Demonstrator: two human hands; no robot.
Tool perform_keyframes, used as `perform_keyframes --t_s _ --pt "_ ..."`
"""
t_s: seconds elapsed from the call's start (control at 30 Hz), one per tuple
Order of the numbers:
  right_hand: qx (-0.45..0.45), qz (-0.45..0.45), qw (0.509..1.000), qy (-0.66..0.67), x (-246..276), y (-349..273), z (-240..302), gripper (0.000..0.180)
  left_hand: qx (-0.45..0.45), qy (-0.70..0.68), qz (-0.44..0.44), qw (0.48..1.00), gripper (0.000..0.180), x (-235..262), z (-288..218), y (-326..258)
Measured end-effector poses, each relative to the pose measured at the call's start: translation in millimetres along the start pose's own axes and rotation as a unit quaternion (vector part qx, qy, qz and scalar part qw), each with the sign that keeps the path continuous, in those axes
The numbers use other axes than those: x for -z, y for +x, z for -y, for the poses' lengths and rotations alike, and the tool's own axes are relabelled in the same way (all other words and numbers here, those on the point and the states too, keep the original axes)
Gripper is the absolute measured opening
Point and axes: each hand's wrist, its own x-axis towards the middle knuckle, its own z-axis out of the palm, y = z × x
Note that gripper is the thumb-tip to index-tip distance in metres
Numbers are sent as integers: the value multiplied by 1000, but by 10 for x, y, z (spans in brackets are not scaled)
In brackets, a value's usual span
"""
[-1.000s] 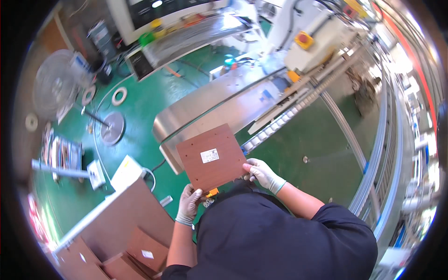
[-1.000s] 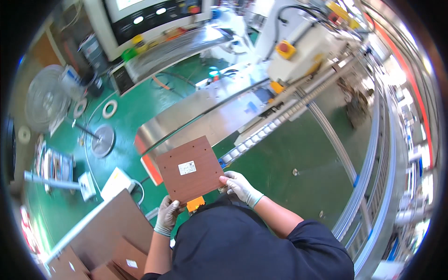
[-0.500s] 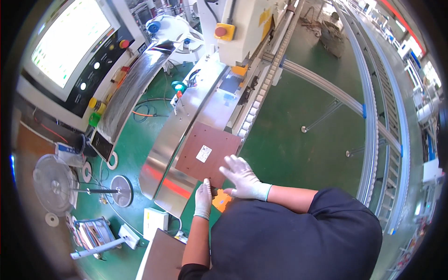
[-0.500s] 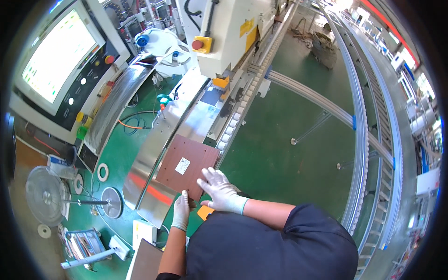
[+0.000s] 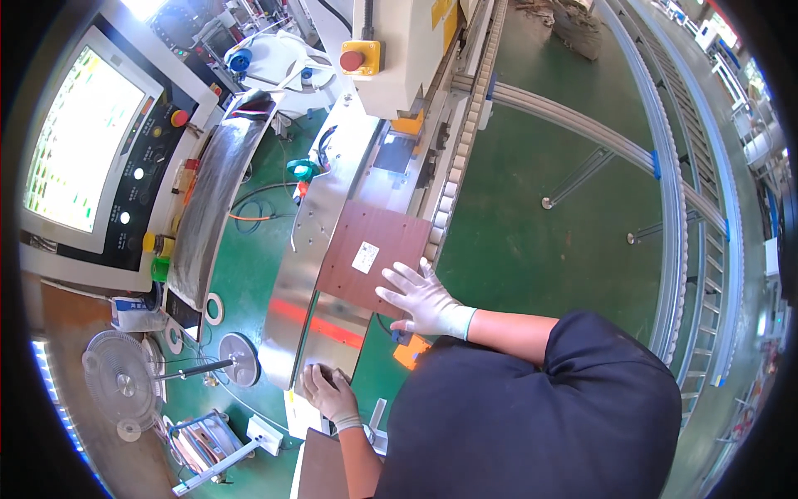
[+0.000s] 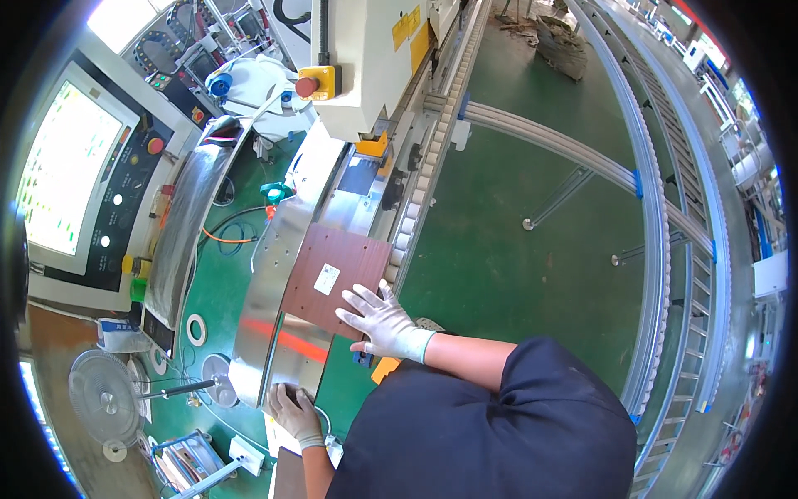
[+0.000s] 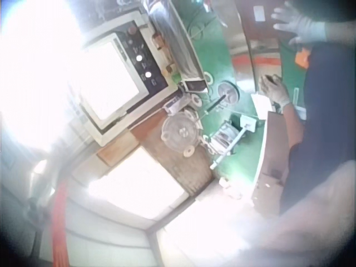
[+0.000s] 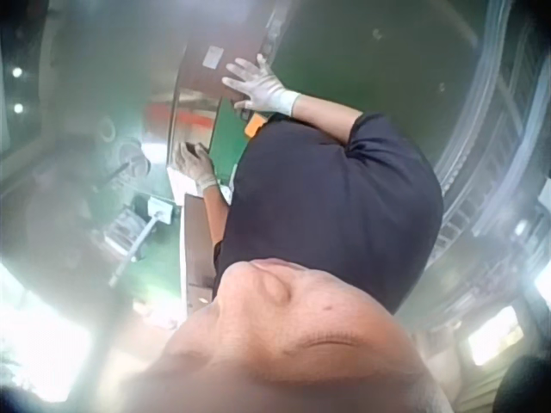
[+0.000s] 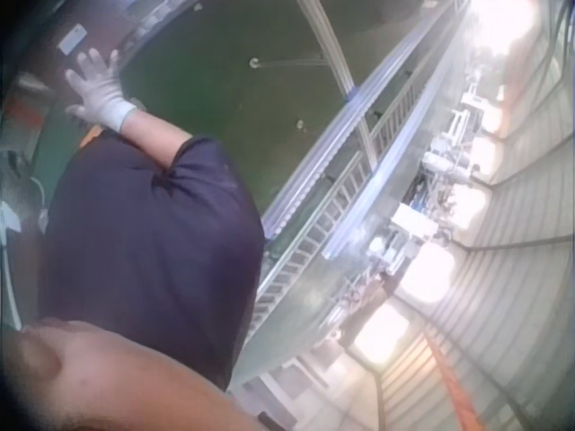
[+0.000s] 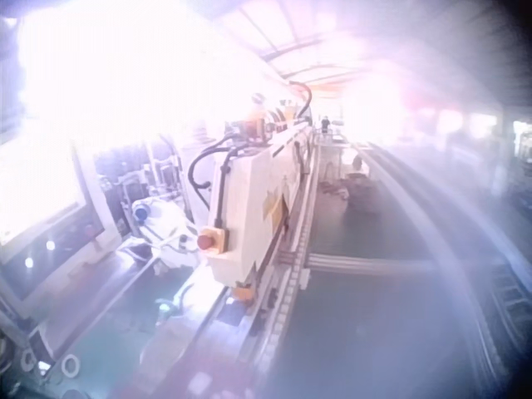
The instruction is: The person picks up wood panels from a table and feeds them individually into a wood-processing machine.
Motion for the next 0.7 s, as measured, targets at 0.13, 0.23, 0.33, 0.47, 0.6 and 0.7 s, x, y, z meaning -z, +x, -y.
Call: perform_keyframes --t_s 0.13,0.23,0.33,0.47,0.6,0.7 --pt "-17 2 1000 -12 138 124 -396 80 5 20 -4 1000 48 -16 -107 43" --pt "-21 -1 1000 -21 326 262 -755 81 -1 25 -14 1000 47 -32 -92 32" --pt "-23 -5 999 -48 524 418 -1173 81 -3 35 -11 999 47 -27 -111 48" --pt "-25 -3 998 -61 757 604 -1678 82 9 36 -12 999 49 -64 -104 51" --pt "-18 -17 995 -93 921 794 -2164 82 14 42 -16 999 49 -68 -109 35" --pt "-31 -8 993 -115 1034 866 -2445 82 23 43 -19 999 47 -50 -142 44"
